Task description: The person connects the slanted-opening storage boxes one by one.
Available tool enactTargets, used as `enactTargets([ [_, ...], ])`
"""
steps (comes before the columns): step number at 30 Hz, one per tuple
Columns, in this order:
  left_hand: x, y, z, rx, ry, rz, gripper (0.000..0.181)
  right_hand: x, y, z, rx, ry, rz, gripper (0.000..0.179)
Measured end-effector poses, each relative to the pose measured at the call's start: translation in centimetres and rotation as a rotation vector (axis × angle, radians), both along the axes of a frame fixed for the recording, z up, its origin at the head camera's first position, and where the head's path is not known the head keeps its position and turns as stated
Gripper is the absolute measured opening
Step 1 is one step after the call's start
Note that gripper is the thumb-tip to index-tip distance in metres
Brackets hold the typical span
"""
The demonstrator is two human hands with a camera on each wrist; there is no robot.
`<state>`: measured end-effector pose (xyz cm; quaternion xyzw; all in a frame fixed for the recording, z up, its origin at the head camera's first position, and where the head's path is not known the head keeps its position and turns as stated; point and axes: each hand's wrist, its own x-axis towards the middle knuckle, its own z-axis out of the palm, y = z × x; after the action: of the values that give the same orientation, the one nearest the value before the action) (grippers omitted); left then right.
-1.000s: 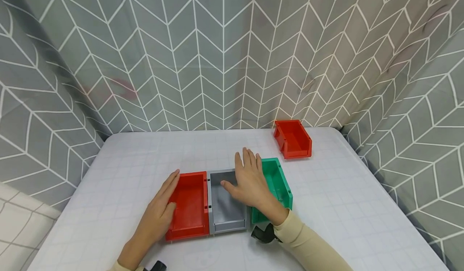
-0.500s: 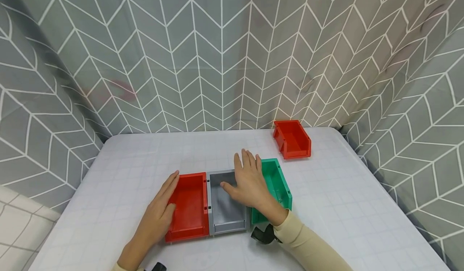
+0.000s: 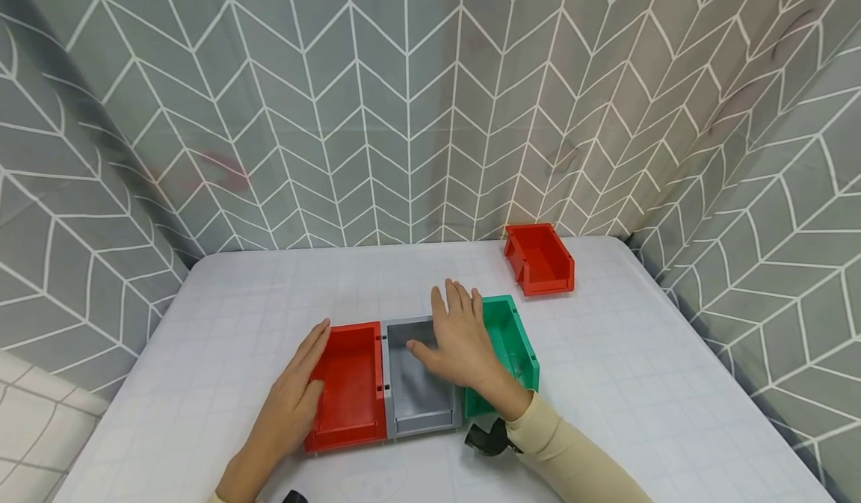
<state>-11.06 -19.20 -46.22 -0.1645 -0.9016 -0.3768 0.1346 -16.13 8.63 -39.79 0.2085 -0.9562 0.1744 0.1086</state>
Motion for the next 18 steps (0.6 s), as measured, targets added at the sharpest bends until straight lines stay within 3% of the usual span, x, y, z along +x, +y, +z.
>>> enactTargets([
  [18, 0.07, 0.14, 0.24, 0.014, 0.003, -0.001, 0.08, -0.17, 0.01, -0.4, -0.001, 0.014, 0.012, 0.086],
])
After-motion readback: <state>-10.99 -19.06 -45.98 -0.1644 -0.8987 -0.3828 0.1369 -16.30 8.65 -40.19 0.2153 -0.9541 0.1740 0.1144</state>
